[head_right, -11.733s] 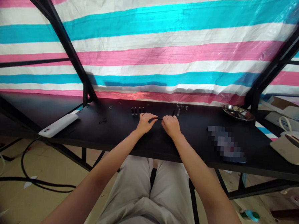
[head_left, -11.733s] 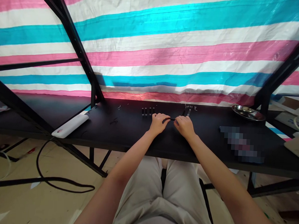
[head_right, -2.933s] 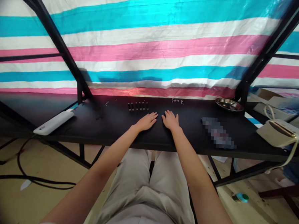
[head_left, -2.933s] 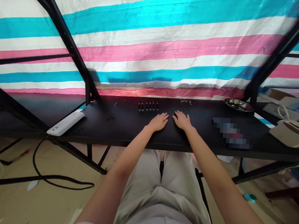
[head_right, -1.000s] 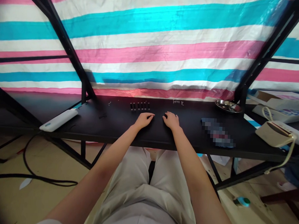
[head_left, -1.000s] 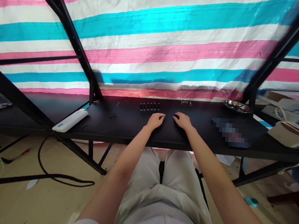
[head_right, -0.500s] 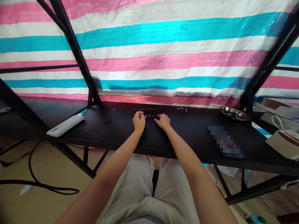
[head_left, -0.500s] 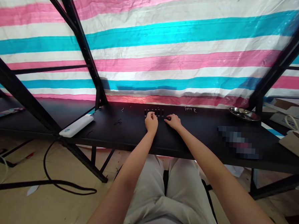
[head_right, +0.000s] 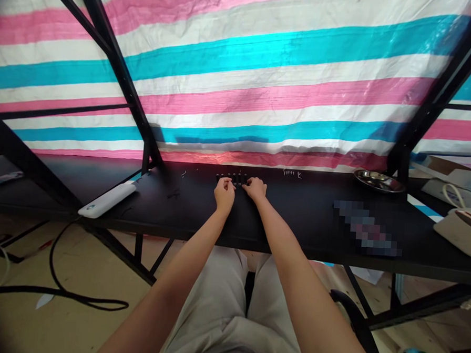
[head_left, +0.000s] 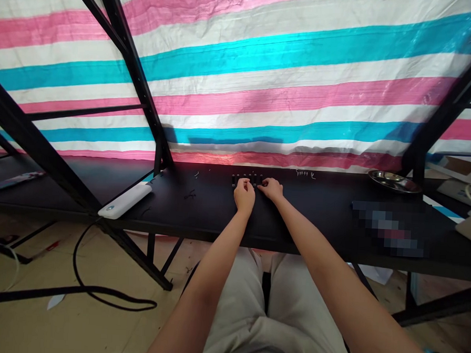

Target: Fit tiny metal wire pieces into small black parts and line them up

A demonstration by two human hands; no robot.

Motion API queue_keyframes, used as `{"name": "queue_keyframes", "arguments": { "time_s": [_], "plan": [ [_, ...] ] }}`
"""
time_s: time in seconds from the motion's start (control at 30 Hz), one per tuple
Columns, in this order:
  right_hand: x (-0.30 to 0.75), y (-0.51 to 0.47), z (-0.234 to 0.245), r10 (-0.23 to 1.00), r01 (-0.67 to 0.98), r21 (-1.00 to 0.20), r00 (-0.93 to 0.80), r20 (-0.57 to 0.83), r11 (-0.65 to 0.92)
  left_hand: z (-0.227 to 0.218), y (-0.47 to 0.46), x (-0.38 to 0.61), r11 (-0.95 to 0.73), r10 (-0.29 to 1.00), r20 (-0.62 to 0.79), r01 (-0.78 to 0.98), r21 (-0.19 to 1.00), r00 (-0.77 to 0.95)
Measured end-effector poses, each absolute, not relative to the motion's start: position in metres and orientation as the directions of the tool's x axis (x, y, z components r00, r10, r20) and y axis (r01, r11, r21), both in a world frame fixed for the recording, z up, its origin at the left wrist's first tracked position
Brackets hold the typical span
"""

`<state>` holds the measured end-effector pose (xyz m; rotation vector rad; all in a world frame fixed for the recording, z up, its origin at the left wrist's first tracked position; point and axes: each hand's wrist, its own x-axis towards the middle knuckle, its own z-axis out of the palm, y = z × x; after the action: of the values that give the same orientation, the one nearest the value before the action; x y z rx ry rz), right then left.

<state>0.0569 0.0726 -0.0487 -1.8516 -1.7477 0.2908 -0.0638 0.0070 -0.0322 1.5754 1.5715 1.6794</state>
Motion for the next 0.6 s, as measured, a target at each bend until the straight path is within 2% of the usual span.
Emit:
{"name": "queue_keyframes", "arguments": {
  "time_s": [0.4, 0.6],
  "plan": [
    [0.058, 0.073, -0.047, 0.971, 0.840, -0.543, 0.106, 0.212, 0.027, -0.038, 0.012, -0.064, -0.345, 0.819, 0.497, 0.447, 0.825, -0.285],
    [0.070, 0.060, -0.048, 0.967, 0.854, -0.510, 0.032, 0.254, 0.106, -0.038, 0.011, -0.062, -0.396, 0.823, 0.524, 0.438, 0.807, -0.220]
  ]
}}
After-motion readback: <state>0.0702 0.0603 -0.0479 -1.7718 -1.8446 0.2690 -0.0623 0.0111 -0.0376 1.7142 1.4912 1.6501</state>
